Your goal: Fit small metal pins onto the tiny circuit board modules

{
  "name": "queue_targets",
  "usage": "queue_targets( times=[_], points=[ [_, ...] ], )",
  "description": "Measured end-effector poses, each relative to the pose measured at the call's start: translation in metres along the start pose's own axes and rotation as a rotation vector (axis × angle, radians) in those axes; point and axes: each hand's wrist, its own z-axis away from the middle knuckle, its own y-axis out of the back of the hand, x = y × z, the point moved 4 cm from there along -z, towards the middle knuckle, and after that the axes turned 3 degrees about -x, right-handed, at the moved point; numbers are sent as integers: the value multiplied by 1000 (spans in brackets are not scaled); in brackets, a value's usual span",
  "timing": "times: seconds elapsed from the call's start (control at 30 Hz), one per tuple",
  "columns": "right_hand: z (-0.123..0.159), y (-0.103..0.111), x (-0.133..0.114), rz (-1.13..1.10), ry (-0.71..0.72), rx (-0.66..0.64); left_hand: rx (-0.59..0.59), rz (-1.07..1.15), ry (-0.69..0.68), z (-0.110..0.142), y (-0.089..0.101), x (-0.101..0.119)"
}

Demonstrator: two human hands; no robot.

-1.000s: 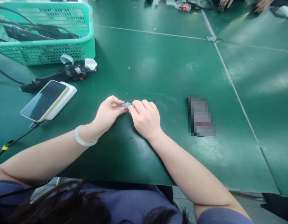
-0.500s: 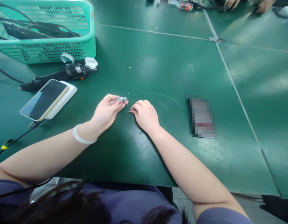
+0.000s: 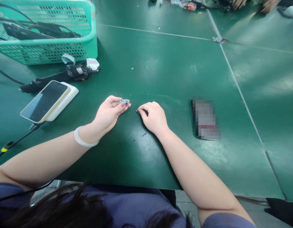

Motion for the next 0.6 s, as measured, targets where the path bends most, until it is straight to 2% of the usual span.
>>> queue_targets(
  times=[0.2,0.33,0.6],
  points=[
    [1,4,8,-213,-138,29,-30,-35,-27,0,-1,-1],
    [0,4,12,-275,-198,19,-47,-69,-37,0,0,-1],
    [0,6,6,-23,-94,-17,-50,-100,-34,1,-1,-1]
  ],
)
